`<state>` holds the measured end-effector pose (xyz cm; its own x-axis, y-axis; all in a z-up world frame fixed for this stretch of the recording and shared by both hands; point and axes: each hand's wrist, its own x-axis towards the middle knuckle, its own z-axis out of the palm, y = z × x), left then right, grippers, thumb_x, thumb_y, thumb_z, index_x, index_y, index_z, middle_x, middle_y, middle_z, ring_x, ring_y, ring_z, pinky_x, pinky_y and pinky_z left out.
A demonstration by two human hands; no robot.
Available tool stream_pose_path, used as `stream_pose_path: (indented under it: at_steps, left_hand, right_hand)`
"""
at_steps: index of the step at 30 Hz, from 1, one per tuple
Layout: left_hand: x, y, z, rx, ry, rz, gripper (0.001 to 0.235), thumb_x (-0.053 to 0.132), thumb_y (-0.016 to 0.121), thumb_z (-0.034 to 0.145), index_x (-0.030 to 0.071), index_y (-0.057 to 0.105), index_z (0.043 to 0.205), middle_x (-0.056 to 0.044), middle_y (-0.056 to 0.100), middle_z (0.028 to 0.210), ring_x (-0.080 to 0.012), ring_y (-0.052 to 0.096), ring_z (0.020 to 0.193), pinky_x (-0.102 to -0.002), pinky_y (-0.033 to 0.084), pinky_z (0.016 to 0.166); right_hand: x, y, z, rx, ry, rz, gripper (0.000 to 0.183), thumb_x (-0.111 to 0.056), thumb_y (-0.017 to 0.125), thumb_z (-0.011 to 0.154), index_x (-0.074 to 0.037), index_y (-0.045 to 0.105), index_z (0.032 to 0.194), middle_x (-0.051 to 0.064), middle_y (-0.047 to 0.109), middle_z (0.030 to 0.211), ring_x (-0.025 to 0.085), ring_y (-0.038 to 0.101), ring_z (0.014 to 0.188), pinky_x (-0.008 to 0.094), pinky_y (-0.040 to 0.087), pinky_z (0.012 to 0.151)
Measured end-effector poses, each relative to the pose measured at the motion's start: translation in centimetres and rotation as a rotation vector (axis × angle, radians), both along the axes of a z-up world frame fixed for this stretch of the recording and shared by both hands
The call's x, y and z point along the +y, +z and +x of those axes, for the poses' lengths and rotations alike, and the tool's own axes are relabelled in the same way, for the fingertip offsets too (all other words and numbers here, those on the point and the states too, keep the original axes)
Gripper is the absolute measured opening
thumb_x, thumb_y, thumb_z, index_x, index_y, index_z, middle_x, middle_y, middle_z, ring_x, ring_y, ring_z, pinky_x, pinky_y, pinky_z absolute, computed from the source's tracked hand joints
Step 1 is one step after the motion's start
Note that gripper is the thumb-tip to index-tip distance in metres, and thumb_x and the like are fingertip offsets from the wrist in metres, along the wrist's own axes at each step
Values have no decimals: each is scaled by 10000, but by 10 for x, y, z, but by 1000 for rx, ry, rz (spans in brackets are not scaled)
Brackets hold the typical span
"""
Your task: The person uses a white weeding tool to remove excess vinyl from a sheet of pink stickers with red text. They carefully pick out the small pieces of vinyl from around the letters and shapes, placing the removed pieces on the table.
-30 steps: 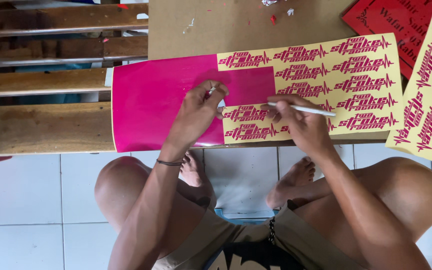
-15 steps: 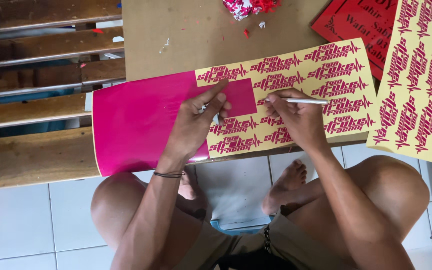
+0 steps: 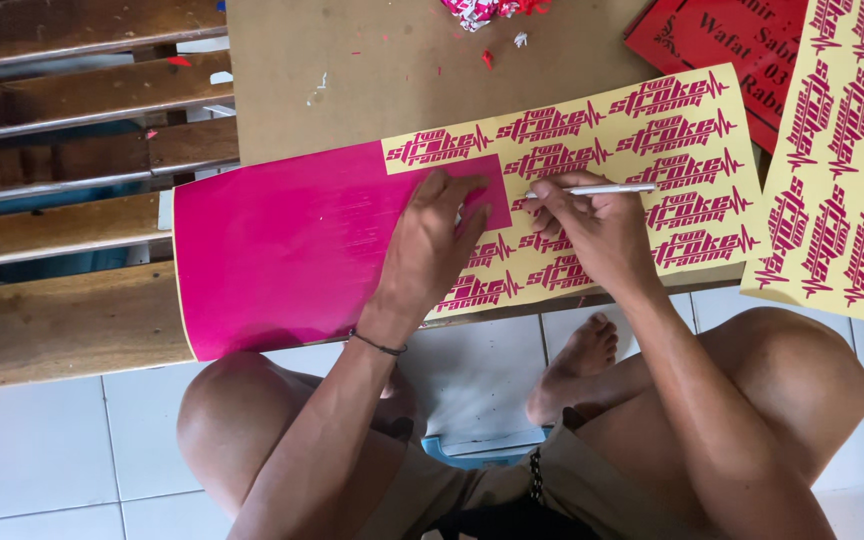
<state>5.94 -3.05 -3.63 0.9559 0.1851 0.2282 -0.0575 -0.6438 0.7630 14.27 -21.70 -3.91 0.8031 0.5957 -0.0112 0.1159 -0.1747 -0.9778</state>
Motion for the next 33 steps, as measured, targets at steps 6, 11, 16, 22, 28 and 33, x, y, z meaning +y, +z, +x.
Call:
stream_pose_path:
  at_steps: [6, 11, 16, 22, 28, 33]
  left_hand:
    - [-5, -5, 0, 20, 8, 116, 256, 42, 697, 889, 3, 682, 1141, -135, 587, 872, -290, 645, 770, -390, 554, 604]
    - [-6, -3, 3, 26, 20, 258, 225, 95, 712, 899, 65, 712, 1122, -77, 598, 836, -201, 646, 709, -298, 547, 549]
    - [-9, -7, 8, 6, 28, 365, 149, 153, 707, 916, 107, 739, 1055, -52, 592, 800, -175, 641, 673, -288, 540, 510]
    - [-8, -14, 13, -22, 21, 375, 89, 166, 710, 905, 144, 727, 990, -20, 606, 816, -156, 664, 672, -281, 563, 510]
    - [-9, 1, 11, -9, -13, 428, 142, 160, 668, 932, 160, 675, 1073, -19, 616, 864, -169, 686, 703, -301, 572, 524]
    - [-8, -9, 12, -22, 0, 419, 66, 139, 638, 937, 167, 675, 985, 16, 589, 853, -156, 687, 716, -301, 567, 529]
  right_hand:
    - [0, -1, 2, 15, 15, -17, 189, -82, 527, 1050, 63, 616, 1132, 195, 682, 936, 180, 675, 766, 255, 584, 677]
    - [-1, 2, 2, -15, 39, -31, 203, -98, 538, 1046, 60, 624, 1141, 206, 687, 951, 199, 676, 781, 276, 584, 679]
    - [-1, 5, 0, -63, 74, -43, 193, -88, 552, 1039, 67, 631, 1122, 222, 688, 938, 224, 683, 798, 289, 582, 680]
    - [-3, 5, -1, -25, -8, 37, 211, -128, 540, 1054, 62, 616, 1105, 215, 683, 928, 231, 687, 799, 304, 597, 668]
    - [-4, 5, -1, -8, -34, 81, 216, -138, 526, 1060, 58, 617, 1076, 208, 678, 889, 237, 698, 773, 304, 603, 653]
    - [-4, 4, 0, 15, -40, 78, 238, -160, 512, 1067, 59, 605, 1077, 216, 666, 887, 253, 691, 773, 318, 605, 663]
